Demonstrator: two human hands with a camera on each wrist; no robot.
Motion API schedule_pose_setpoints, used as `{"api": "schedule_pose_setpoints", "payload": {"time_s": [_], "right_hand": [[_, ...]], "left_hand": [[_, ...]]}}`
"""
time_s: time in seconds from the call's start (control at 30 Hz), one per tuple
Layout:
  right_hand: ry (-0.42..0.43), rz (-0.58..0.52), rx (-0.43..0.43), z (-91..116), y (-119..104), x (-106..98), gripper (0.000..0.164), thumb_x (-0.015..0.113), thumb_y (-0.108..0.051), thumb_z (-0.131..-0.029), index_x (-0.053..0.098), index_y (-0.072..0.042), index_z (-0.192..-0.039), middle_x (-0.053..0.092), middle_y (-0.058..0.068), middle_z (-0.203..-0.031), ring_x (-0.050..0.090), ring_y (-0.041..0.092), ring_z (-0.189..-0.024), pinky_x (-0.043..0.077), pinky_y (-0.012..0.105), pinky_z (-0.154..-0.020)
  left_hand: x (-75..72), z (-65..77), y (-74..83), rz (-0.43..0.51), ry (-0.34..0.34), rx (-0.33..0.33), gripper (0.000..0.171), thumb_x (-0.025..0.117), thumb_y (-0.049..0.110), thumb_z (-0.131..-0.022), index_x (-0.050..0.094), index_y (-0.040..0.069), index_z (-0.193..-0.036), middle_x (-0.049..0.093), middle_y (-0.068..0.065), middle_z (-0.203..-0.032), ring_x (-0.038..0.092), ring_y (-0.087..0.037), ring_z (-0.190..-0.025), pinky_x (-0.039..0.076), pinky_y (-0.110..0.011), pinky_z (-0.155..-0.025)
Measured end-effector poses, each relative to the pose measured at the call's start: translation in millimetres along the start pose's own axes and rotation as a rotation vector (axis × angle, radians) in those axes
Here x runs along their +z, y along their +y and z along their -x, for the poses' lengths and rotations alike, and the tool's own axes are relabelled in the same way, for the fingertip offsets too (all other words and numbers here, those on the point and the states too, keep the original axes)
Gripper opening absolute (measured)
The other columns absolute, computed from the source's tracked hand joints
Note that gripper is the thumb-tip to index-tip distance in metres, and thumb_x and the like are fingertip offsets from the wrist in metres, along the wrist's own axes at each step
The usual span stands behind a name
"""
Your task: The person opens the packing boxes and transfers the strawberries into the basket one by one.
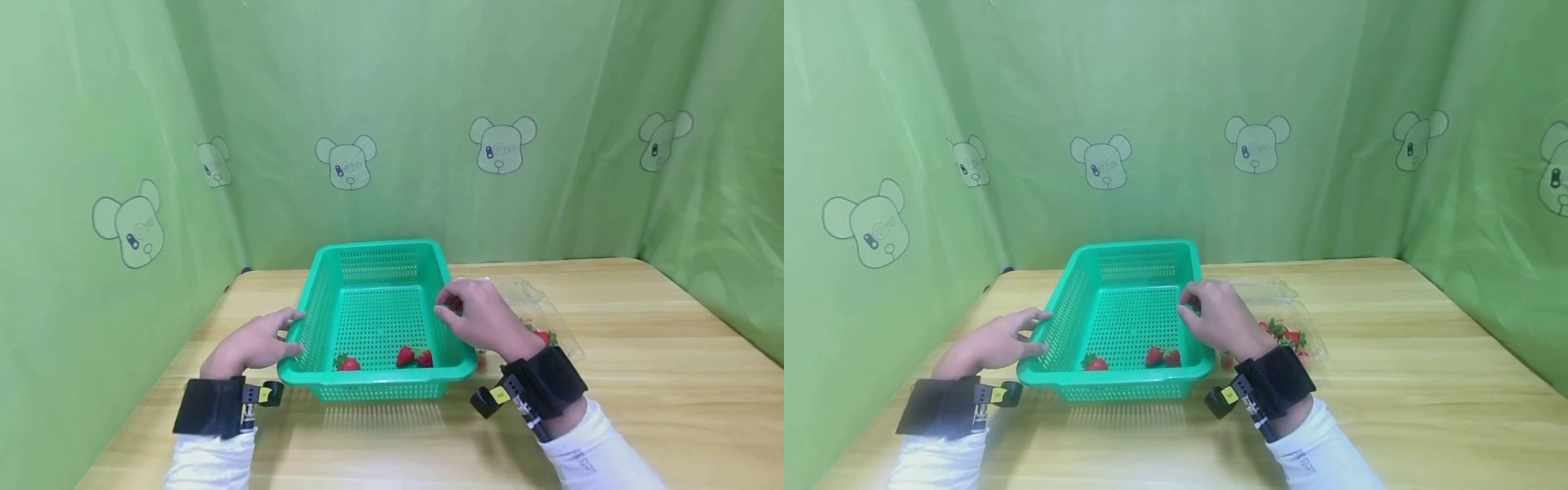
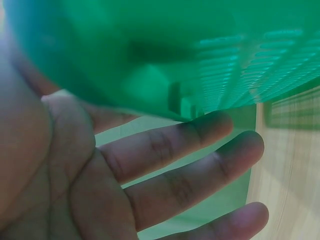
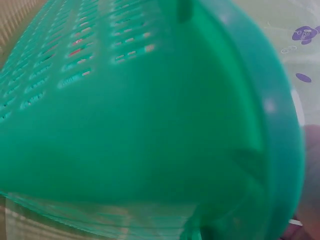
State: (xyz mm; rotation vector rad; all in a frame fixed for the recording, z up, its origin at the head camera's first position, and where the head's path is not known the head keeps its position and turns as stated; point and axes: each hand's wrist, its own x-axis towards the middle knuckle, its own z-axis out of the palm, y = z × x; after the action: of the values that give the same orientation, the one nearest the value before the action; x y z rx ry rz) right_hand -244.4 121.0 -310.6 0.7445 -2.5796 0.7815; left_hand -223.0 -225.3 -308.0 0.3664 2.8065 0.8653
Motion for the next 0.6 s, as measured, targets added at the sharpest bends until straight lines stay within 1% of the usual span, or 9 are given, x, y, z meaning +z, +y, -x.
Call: {"api": "schedule_pose_setpoints", "payload": {"time_s": [0.2,0.27,0.33,0.43,0.5,0.6], "right_hand": [[0.030,0.006,0.043,1.2,8.5,-4.2,0.006,0.064,-0.010,-0.087,0.067,-0.005,-0.088,0.067,0.006,-0.078,0.059,0.018,-0.071,0.055,0.037,-0.064],[0.030,-0.001,0.067,1.5,11.9,-6.1,0.008,0.063,-0.010,-0.088,0.067,-0.004,-0.090,0.067,0.007,-0.079,0.060,0.019,-0.071,0.056,0.037,-0.063],[0.026,-0.014,0.096,2.0,15.9,-8.7,0.009,0.061,-0.011,-0.089,0.067,-0.004,-0.092,0.067,0.008,-0.079,0.061,0.019,-0.069,0.056,0.036,-0.059],[0.026,-0.003,0.129,3.4,23.5,-13.4,0.011,0.061,-0.012,-0.089,0.066,-0.004,-0.095,0.068,0.008,-0.081,0.061,0.019,-0.069,0.055,0.036,-0.058],[0.028,0.000,0.148,4.7,29.3,-15.7,0.012,0.061,-0.012,-0.089,0.066,-0.004,-0.096,0.068,0.009,-0.082,0.061,0.020,-0.070,0.055,0.038,-0.059],[0.028,0.018,0.167,7.2,39.3,-17.1,0.012,0.061,-0.011,-0.089,0.066,-0.003,-0.097,0.069,0.012,-0.085,0.062,0.022,-0.074,0.055,0.040,-0.063]], "left_hand": [[0.0,0.4,1.3,0.010,-0.002,-0.005,0.060,0.064,0.014,-0.088,0.038,0.002,-0.141,0.047,-0.030,-0.136,0.050,-0.043,-0.119,0.044,-0.057,-0.095],[0.2,0.7,0.7,0.012,-0.004,-0.006,0.061,0.064,0.015,-0.088,0.037,0.002,-0.141,0.047,-0.031,-0.136,0.050,-0.043,-0.118,0.044,-0.056,-0.095],[0.2,0.9,0.2,0.014,-0.004,-0.008,0.061,0.064,0.015,-0.088,0.037,0.002,-0.141,0.047,-0.031,-0.136,0.051,-0.042,-0.118,0.045,-0.056,-0.094],[0.1,1.1,0.1,0.015,-0.006,-0.007,0.061,0.064,0.015,-0.088,0.037,0.002,-0.141,0.047,-0.031,-0.136,0.051,-0.042,-0.118,0.045,-0.056,-0.094],[-0.3,1.3,0.6,0.008,-0.008,0.000,0.061,0.064,0.015,-0.088,0.037,0.002,-0.141,0.047,-0.031,-0.136,0.050,-0.043,-0.119,0.044,-0.057,-0.094],[-0.4,1.4,1.4,-0.002,-0.011,0.010,0.061,0.064,0.016,-0.089,0.037,0.001,-0.141,0.047,-0.031,-0.136,0.049,-0.044,-0.120,0.043,-0.058,-0.095]]}}
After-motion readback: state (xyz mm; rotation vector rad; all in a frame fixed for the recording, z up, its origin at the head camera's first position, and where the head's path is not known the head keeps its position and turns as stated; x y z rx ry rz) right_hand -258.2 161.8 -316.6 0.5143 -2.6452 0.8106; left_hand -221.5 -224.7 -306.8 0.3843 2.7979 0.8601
